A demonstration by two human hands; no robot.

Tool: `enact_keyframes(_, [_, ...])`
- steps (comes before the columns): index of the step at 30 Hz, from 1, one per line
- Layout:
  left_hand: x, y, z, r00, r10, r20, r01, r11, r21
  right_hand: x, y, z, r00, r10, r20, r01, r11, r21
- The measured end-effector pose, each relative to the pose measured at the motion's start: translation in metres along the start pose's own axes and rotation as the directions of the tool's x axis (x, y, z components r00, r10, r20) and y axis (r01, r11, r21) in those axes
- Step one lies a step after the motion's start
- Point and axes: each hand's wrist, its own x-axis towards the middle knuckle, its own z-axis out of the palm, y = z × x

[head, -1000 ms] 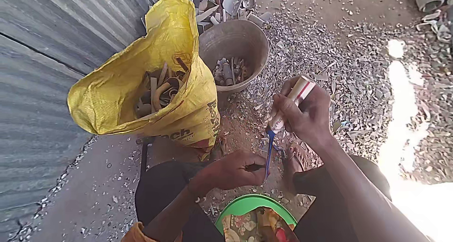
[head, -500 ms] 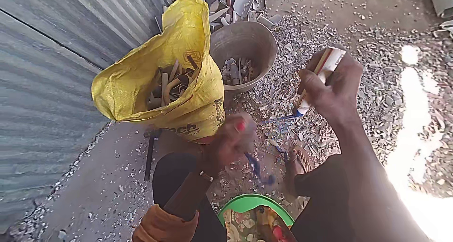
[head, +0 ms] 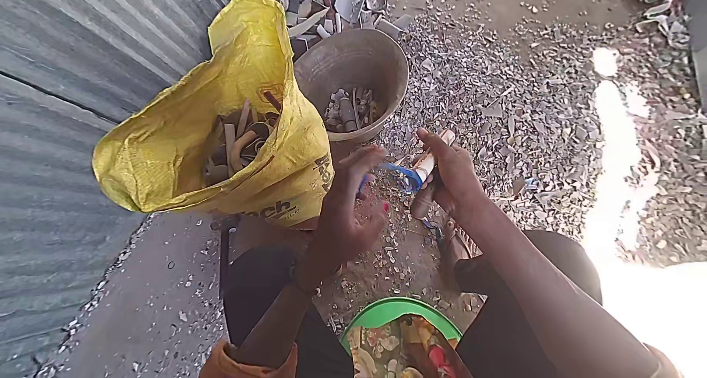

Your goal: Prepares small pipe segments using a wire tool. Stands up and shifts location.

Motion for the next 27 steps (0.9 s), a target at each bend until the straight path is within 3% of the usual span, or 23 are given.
enact_keyframes(3, [-0.005,0.003,0.013,0.982,0.188,0.005,-0.188,0.981,0.037,-0.001,0.007,0.002,1.000,0.025,0.017,-0.025,0.999,-0.022])
enact_keyframes(6, [-0.005,-0.002,0.019,0.971,0.240,-0.012,-0.238,0.965,0.109,0.000,0.014,0.007,0.997,0.075,0.024,-0.075,0.997,-0.019])
enact_keyframes(11, [0.000,-0.006,0.008,0.991,0.132,-0.013,-0.131,0.990,0.044,-0.005,0.015,0.014,0.986,0.143,0.085,-0.146,0.989,0.019])
enact_keyframes(16, [-0.003,-0.013,0.002,0.991,0.113,0.069,-0.117,0.992,0.052,-0.008,0.023,0.016,0.981,0.155,0.115,-0.155,0.988,-0.013])
enact_keyframes(23, [-0.004,-0.015,-0.004,0.895,0.443,0.048,-0.442,0.871,0.212,-0.006,0.030,0.016,0.986,0.142,0.088,-0.135,0.988,-0.072])
enact_keyframes(27, [-0.008,-0.016,-0.009,0.852,0.516,0.091,-0.521,0.816,0.250,-0.011,0.038,0.016,0.993,0.086,0.084,-0.079,0.993,-0.090])
